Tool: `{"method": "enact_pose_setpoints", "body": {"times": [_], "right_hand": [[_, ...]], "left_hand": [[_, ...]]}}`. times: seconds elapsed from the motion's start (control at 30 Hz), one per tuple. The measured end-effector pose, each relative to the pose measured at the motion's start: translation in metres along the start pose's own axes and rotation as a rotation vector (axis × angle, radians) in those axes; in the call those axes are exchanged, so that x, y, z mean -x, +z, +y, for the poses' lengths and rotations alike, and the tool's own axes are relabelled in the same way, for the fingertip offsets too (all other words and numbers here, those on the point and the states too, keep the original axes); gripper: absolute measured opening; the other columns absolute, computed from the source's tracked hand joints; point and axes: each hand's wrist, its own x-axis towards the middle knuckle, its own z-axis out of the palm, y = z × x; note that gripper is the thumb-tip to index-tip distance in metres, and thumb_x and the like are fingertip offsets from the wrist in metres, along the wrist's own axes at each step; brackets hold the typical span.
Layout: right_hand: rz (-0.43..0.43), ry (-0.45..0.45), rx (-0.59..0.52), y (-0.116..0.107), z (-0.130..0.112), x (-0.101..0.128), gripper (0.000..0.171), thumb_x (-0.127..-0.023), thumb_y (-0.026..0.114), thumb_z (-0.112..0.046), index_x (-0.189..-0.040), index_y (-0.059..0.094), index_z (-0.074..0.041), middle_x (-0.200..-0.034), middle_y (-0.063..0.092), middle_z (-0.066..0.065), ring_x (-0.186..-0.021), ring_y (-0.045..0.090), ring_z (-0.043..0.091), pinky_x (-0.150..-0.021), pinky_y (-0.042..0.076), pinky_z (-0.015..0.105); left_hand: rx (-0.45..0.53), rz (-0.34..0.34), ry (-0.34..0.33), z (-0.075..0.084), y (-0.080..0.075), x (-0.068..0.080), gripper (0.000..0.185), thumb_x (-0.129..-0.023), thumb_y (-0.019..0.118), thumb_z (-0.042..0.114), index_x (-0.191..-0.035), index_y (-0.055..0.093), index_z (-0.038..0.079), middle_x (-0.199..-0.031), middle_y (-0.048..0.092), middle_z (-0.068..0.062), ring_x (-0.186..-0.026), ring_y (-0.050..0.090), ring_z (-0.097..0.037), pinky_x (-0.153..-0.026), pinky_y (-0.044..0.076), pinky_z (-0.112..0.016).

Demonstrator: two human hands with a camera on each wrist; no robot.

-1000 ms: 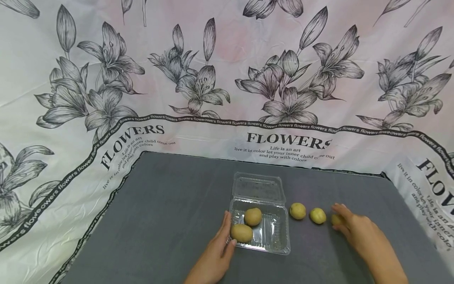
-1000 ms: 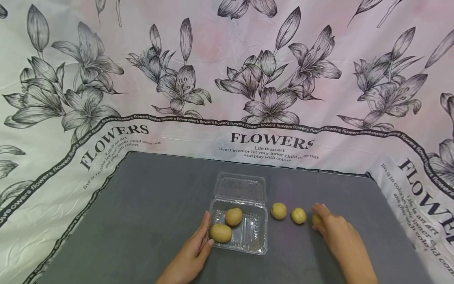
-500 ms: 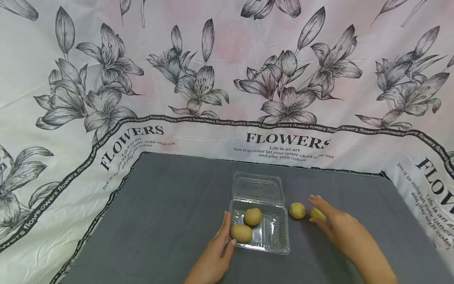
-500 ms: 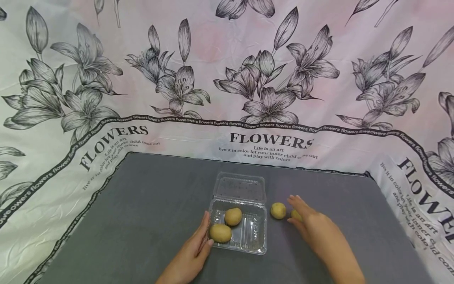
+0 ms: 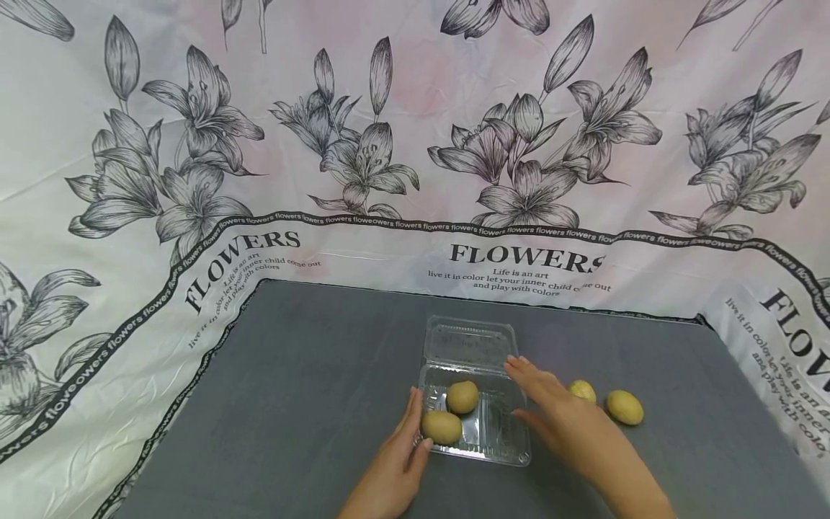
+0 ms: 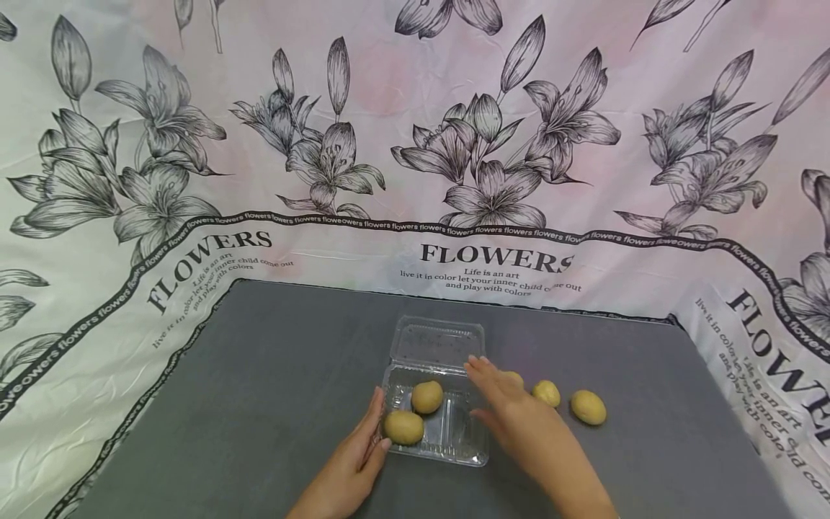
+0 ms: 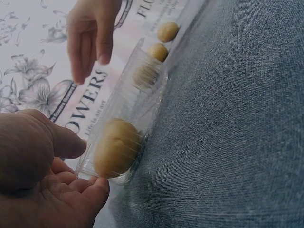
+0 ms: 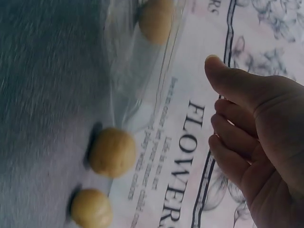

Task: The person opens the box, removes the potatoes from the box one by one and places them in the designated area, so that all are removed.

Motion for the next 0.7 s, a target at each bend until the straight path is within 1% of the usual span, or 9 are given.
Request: {"method": "enact_pose_setpoints", "body": {"times": [0.03,0.07,0.13,0.17,0.27,0.3,0.37,0.53,0.7], "right_hand": [[0.002,-0.016,-0.005,0.002,-0.002,-0.002,0.076,-0.085,0.09,-0.015,-0.153,0.057,-0.014,-0.156,0.058,0.004,-0.119,0.071,0.03,-0.057,0.055,0.02],[0.002,-0.026,-0.01,0.004,-0.004,-0.003,0.077,-0.084,0.09,-0.015,-0.154,0.056,-0.014,-0.156,0.057,0.005,-0.113,0.073,0.027,-0.056,0.054,0.018],[0.006,-0.058,-0.009,0.009,-0.007,-0.007,0.078,-0.084,0.091,-0.015,-0.154,0.056,-0.013,-0.157,0.057,0.006,-0.114,0.073,0.026,-0.061,0.057,0.02],[0.007,-0.078,0.0,0.012,-0.008,-0.008,0.079,-0.083,0.091,-0.015,-0.154,0.056,-0.012,-0.156,0.057,0.007,-0.119,0.071,0.027,-0.067,0.061,0.022],[0.006,-0.151,0.016,0.02,-0.013,-0.011,0.082,-0.081,0.092,-0.014,-0.154,0.055,-0.009,-0.157,0.056,0.009,-0.125,0.069,0.027,-0.082,0.064,0.032],[0.007,-0.175,0.022,0.023,-0.014,-0.012,0.084,-0.08,0.093,-0.014,-0.154,0.054,-0.009,-0.157,0.056,0.009,-0.133,0.063,0.03,-0.089,0.064,0.037],[0.007,-0.216,0.024,0.028,-0.017,-0.013,0.089,-0.077,0.095,-0.013,-0.155,0.053,-0.008,-0.158,0.055,0.009,-0.136,0.061,0.028,-0.096,0.061,0.041],[-0.006,-0.254,0.02,0.038,-0.023,-0.016,0.092,-0.074,0.096,-0.013,-0.155,0.053,-0.008,-0.16,0.053,0.008,-0.138,0.059,0.027,-0.098,0.06,0.039],[-0.043,-0.236,0.042,0.047,-0.023,-0.017,0.088,-0.076,0.096,-0.014,-0.153,0.055,-0.009,-0.159,0.054,0.008,-0.137,0.06,0.026,-0.102,0.058,0.042]], "left_hand": [[0.001,-0.003,-0.005,0.0,0.0,0.0,0.069,-0.113,0.051,0.018,-0.168,0.015,0.0,-0.176,0.009,-0.018,-0.16,0.016,-0.034,-0.127,0.013,-0.037],[0.002,-0.005,-0.011,0.0,0.0,0.0,0.069,-0.113,0.051,0.018,-0.169,0.015,0.001,-0.176,0.009,-0.017,-0.16,0.015,-0.033,-0.127,0.013,-0.037],[0.003,-0.009,-0.017,0.0,-0.001,0.0,0.069,-0.112,0.052,0.017,-0.168,0.014,0.001,-0.176,0.008,-0.017,-0.16,0.015,-0.033,-0.128,0.013,-0.039],[0.005,-0.012,-0.021,0.0,-0.001,0.0,0.069,-0.112,0.052,0.017,-0.169,0.014,0.001,-0.176,0.008,-0.017,-0.16,0.014,-0.033,-0.128,0.013,-0.04],[0.014,-0.021,-0.029,0.0,-0.001,0.0,0.07,-0.113,0.051,0.017,-0.169,0.013,0.001,-0.176,0.007,-0.017,-0.16,0.013,-0.032,-0.128,0.013,-0.044],[0.018,-0.025,-0.032,0.0,-0.001,-0.001,0.07,-0.113,0.051,0.017,-0.169,0.013,0.001,-0.176,0.006,-0.017,-0.16,0.013,-0.032,-0.128,0.013,-0.045],[0.027,-0.032,-0.038,0.0,-0.001,-0.001,0.07,-0.113,0.051,0.017,-0.169,0.012,0.002,-0.176,0.006,-0.016,-0.16,0.012,-0.032,-0.128,0.013,-0.044],[0.03,-0.03,-0.033,-0.001,-0.001,-0.002,0.07,-0.112,0.052,0.015,-0.168,0.013,-0.001,-0.176,0.007,-0.017,-0.16,0.013,-0.033,-0.128,0.013,-0.041],[0.031,-0.035,-0.035,-0.002,-0.002,-0.002,0.07,-0.112,0.052,0.016,-0.168,0.013,-0.001,-0.176,0.006,-0.017,-0.16,0.013,-0.033,-0.127,0.013,-0.046]]}}
